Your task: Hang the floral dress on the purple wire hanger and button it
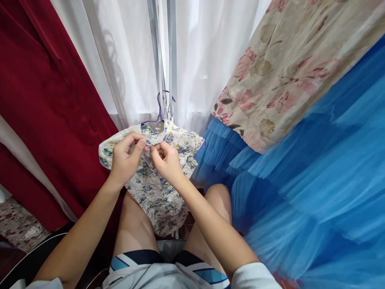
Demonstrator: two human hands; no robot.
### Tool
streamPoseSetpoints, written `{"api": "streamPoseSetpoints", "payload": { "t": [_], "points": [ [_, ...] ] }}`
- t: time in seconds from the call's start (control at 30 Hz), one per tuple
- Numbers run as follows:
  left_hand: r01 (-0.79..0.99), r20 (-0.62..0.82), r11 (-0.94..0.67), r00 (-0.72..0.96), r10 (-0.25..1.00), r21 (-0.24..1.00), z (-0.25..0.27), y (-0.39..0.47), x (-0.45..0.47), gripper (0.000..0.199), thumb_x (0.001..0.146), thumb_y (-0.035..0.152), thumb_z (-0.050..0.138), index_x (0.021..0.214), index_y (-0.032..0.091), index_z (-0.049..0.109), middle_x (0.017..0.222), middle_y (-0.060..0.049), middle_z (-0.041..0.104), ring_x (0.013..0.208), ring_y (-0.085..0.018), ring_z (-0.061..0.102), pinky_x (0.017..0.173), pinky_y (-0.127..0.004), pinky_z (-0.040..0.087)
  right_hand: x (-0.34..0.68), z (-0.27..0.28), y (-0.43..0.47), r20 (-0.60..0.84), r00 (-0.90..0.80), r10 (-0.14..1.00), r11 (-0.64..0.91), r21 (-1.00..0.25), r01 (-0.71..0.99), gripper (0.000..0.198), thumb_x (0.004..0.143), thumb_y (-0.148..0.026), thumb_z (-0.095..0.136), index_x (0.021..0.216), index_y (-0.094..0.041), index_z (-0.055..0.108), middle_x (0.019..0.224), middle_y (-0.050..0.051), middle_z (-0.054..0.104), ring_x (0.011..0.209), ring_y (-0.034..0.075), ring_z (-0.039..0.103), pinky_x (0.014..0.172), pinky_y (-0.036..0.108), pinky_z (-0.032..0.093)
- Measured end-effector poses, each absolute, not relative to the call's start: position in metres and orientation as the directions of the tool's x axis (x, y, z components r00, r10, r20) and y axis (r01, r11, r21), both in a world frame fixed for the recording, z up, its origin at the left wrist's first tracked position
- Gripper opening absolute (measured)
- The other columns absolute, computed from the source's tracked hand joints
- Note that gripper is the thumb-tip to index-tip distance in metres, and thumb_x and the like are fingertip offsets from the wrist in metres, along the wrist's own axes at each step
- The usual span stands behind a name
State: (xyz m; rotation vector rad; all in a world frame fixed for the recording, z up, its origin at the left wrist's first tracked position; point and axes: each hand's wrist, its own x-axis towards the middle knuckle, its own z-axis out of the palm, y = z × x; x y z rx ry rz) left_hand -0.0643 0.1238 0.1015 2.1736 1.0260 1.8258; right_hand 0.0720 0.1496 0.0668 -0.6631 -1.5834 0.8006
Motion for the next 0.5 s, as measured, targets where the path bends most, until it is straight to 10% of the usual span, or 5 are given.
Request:
{"api": "streamPoseSetpoints", "payload": {
  "t": [0.3,0.5],
  "points": [
    [0.145,0.765,-0.792,-0.408,0.498,0.593,0.121,0.16,-0.112,0.02,0.091,0.035,0.062,0.084,0.016,0.061,0.07,0.001,0.056,0.065,-0.01,0.055,0.065,-0.022,0.045,0.08,0.053,0.17,0.514,-0.382,0.768,0.619,-0.75,0.234,0.023,0.083,-0.024,0.055,0.062,-0.019,0.047,0.054,-0.004,0.047,0.051,0.009,0.042,0.05,0.022,0.029],
    [-0.28,0.226,-0.632,-0.768,0.599,0.723,0.087,0.196,-0.187,0.018,0.093,0.026,0.056,0.077,0.017,0.055,0.065,0.004,0.052,0.059,-0.006,0.052,0.06,-0.016,0.042,0.085,0.052,0.151,0.407,-0.482,0.776,0.488,-0.871,0.049,0.018,0.082,-0.022,0.054,0.067,-0.019,0.047,0.052,-0.007,0.042,0.047,0.007,0.037,0.046,0.02,0.028]
  ]
}}
